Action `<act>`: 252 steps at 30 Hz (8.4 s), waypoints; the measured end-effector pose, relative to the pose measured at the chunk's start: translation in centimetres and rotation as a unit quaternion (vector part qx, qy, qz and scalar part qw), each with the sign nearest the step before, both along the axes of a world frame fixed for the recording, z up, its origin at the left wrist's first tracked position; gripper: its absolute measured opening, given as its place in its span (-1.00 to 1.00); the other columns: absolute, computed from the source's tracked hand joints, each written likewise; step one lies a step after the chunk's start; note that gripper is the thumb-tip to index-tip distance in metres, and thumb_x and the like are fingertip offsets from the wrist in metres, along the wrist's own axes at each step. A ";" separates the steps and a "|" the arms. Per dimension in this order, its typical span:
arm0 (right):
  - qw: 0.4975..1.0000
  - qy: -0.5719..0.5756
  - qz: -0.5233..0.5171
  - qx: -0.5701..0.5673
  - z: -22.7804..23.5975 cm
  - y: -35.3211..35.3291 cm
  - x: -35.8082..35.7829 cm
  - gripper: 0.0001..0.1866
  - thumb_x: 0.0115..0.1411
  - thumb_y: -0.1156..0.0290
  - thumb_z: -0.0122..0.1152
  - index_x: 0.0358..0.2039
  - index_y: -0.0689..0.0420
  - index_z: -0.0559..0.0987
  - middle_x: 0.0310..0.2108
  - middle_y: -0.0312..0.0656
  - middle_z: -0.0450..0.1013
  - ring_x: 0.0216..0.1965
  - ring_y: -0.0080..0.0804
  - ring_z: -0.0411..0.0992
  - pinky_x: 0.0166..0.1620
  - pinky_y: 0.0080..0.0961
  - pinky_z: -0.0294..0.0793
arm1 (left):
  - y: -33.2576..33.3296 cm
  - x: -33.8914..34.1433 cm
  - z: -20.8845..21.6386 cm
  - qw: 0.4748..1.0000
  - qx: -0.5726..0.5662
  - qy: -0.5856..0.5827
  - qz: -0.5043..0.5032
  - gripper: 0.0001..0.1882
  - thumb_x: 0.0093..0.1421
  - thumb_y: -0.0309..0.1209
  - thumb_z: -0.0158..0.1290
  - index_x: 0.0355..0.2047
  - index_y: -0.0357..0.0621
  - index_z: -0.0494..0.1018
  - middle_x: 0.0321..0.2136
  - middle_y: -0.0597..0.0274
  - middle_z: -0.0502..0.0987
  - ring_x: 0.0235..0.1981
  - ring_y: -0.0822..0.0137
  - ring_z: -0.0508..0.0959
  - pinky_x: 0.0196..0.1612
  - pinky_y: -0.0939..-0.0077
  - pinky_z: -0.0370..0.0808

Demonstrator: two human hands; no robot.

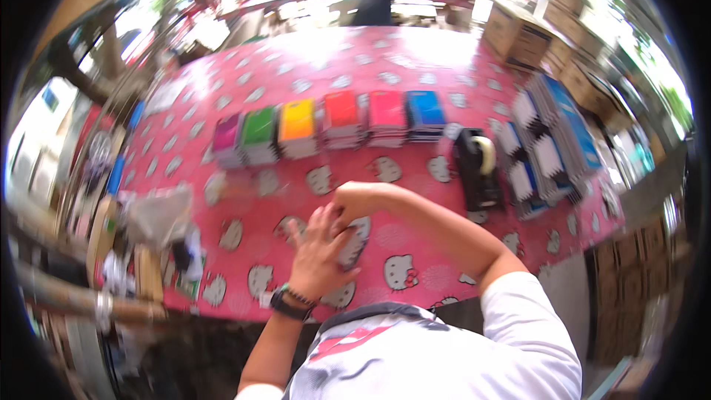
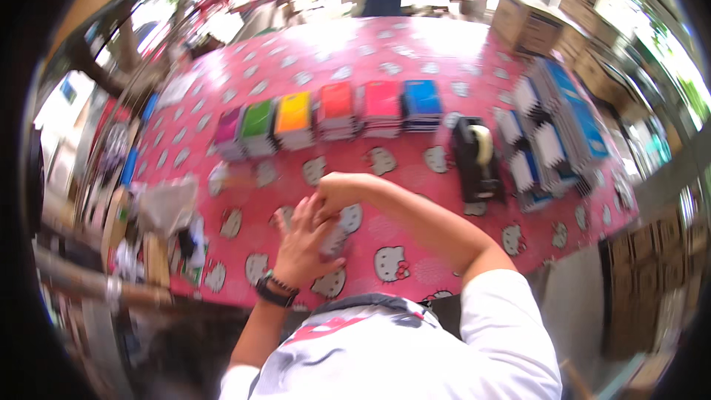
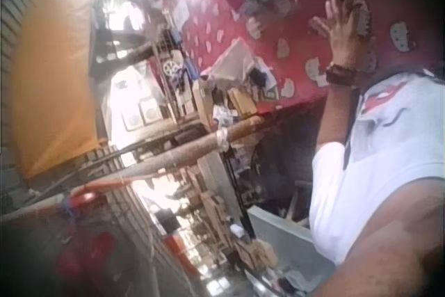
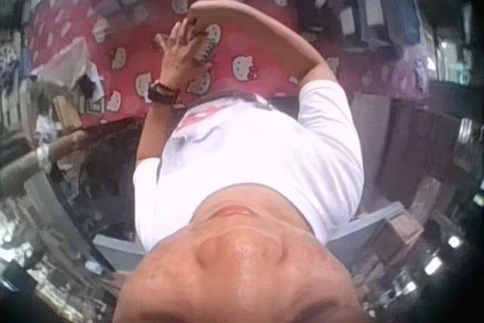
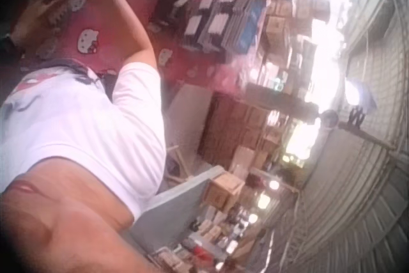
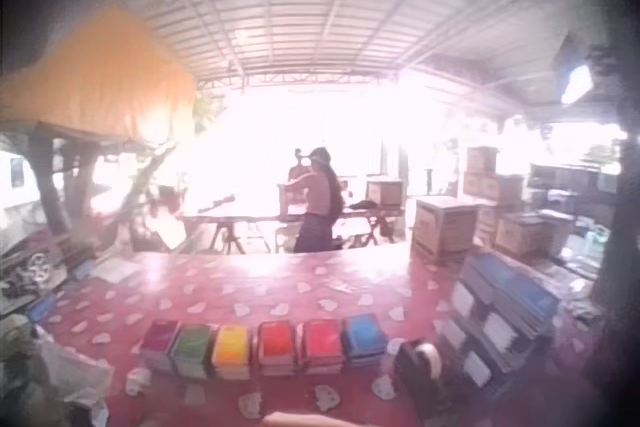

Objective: The person organizes stacks of colorful notebooks on a table and places several notebooks into clear plastic bags by hand, securing them with tape.

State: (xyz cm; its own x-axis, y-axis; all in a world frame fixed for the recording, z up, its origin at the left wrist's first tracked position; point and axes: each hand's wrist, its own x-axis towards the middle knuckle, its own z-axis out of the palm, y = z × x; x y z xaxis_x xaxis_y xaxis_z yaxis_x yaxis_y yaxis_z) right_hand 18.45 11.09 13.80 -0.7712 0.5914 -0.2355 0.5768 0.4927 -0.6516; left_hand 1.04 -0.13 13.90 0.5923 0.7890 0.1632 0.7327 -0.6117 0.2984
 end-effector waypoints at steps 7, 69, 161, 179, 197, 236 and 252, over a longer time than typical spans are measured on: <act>0.953 0.099 -0.131 -0.256 -6.9 -0.6 0.8 -0.49 0.04 -0.14 0.16 -0.50 0.14 0.52 -0.69 -0.33 0.32 -0.65 -0.50 0.28 -0.56 -0.52 0.31 | -0.3 -1.0 -0.7 0.997 0.056 0.040 -0.039 -0.01 -0.37 -0.15 0.34 0.14 0.11 0.16 0.22 0.09 0.02 0.28 0.00 -0.07 0.18 -0.35 -0.31; 0.144 0.115 -0.953 0.241 -12.5 -20.6 58.8 -0.12 -0.09 -0.21 0.18 0.01 0.31 0.28 -0.17 0.24 0.42 -0.11 0.16 0.41 -0.02 -0.09 0.35 | -6.4 23.4 -12.3 0.807 -0.039 0.120 -0.577 -0.42 -0.04 -0.19 0.09 0.07 0.44 0.31 0.27 0.36 0.01 0.26 0.26 0.04 0.24 0.07 -0.11; 0.686 0.437 -0.429 -0.393 -4.3 -3.1 -2.3 -0.83 0.12 0.50 0.18 -0.25 0.22 0.51 -0.38 -0.22 0.50 -0.42 -0.54 0.46 -0.35 -0.66 0.45 | 4.8 -5.3 -8.5 0.903 0.179 -0.369 0.131 -0.88 -0.09 -0.52 0.17 -0.56 -0.04 0.44 -0.42 0.37 0.52 -0.23 0.26 0.47 -0.12 0.34 0.36; 0.920 0.245 -0.266 -0.153 -7.1 -10.4 -5.7 -0.72 0.02 0.40 0.29 -0.21 0.14 0.53 -0.30 -0.22 0.49 -0.33 -0.54 0.39 -0.29 -0.55 0.43 | 1.1 -4.8 -11.1 0.638 -0.345 -0.636 0.264 -0.72 0.16 -0.49 0.02 -0.11 -0.29 0.36 -0.41 0.21 0.52 -0.47 0.51 0.52 -0.42 0.66 0.48; 0.863 0.310 -0.393 -0.073 -9.1 -8.9 -6.5 -0.80 -0.02 0.51 0.34 -0.36 0.23 0.53 -0.55 -0.35 0.44 -0.51 -0.69 0.33 -0.45 -0.69 0.34 | 1.8 -5.3 -13.4 0.490 -0.390 -0.758 0.182 -0.86 0.13 -0.49 0.10 -0.31 -0.25 0.41 -0.46 0.24 0.53 -0.47 0.47 0.54 -0.36 0.65 0.48; 0.904 0.260 -0.226 0.254 -6.3 1.3 -7.3 -0.81 -0.01 0.53 0.15 -0.32 0.16 0.50 -0.29 -0.10 0.42 -0.18 -0.13 0.35 -0.11 -0.31 0.35 | 7.1 -6.1 -15.5 0.565 -0.174 -0.783 0.192 -0.62 0.14 -0.50 -0.05 0.00 -0.28 0.31 -0.06 0.14 0.41 0.01 0.35 0.38 0.09 0.50 0.27; 0.913 -0.143 0.009 0.381 -1.4 21.1 -29.5 -0.58 0.08 0.36 0.07 0.00 -0.16 0.41 0.04 0.04 0.22 -0.02 -0.03 0.33 -0.10 -0.26 0.49 | 6.7 -6.2 -14.9 0.541 -0.212 -0.776 0.248 -0.55 0.13 -0.60 -0.03 0.06 -0.28 0.22 0.07 0.18 0.27 0.10 0.35 0.29 0.12 0.50 0.24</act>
